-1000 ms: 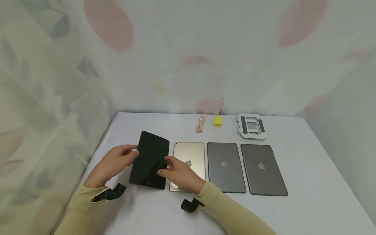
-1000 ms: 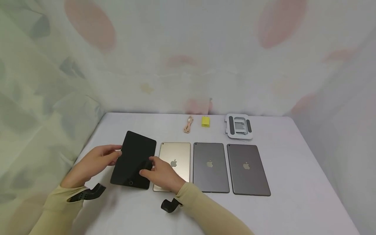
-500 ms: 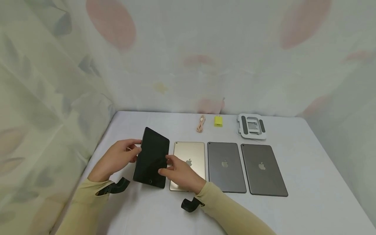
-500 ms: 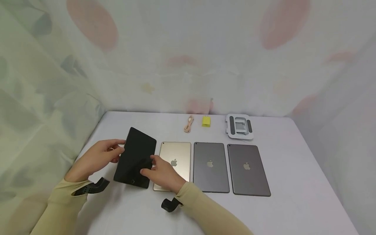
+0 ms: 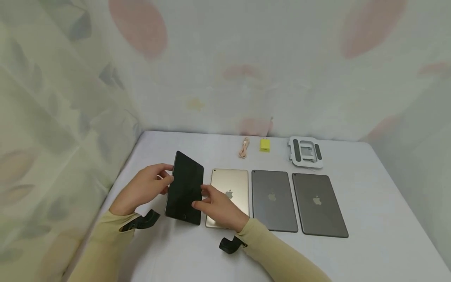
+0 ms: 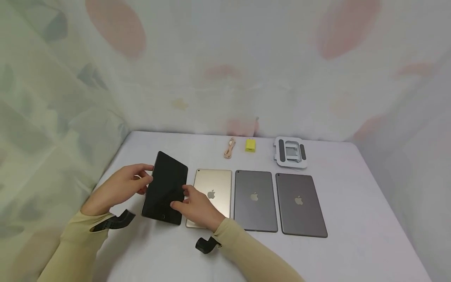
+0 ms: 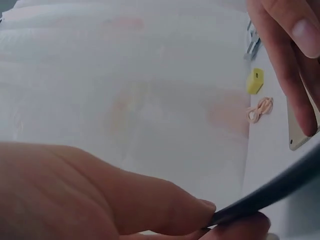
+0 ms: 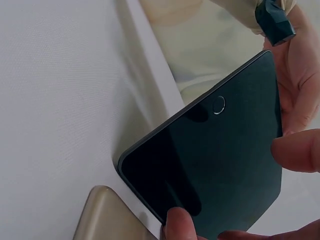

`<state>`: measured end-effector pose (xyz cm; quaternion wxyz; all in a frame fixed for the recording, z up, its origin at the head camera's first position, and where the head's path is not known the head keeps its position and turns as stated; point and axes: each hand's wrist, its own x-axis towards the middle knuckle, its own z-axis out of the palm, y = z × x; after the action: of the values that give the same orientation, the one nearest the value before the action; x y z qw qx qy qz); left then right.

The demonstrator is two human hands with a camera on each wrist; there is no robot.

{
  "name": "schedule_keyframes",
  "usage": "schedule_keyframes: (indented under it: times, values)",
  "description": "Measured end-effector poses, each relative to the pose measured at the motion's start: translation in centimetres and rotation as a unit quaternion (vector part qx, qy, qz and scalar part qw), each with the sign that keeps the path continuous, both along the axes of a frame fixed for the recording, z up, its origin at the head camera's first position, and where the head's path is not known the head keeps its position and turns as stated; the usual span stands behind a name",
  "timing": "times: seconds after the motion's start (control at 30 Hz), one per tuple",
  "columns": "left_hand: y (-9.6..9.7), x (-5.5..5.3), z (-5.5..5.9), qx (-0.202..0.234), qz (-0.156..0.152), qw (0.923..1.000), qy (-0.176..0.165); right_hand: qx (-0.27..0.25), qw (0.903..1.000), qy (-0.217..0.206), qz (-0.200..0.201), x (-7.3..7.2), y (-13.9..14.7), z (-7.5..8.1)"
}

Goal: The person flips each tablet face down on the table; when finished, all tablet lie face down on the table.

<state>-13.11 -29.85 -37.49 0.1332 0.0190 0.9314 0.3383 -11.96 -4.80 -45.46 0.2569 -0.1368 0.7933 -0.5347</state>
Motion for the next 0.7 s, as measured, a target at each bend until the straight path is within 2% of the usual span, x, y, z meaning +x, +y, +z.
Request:
schedule_keyframes:
  times: [0.2,0.53,0.7]
  values:
    - [1.0,-0.1,0.7,0.0,-0.006,1.0,-0.006,-0.016,0.9998,-0.014,0.001,-0.2,0.1,0.0]
    - [1.3,0.3,0.9,-0.007,-0.009,0.9999,0.002,-0.075,0.9951,-0.063,-0.012,-0.2,-0.3,-0.1]
    - [1.8,0.2,1.2,0.009,-0.012,0.9999,0.001,-0.084,0.9944,-0.065,-0.001,-0.4,0.0,0.0]
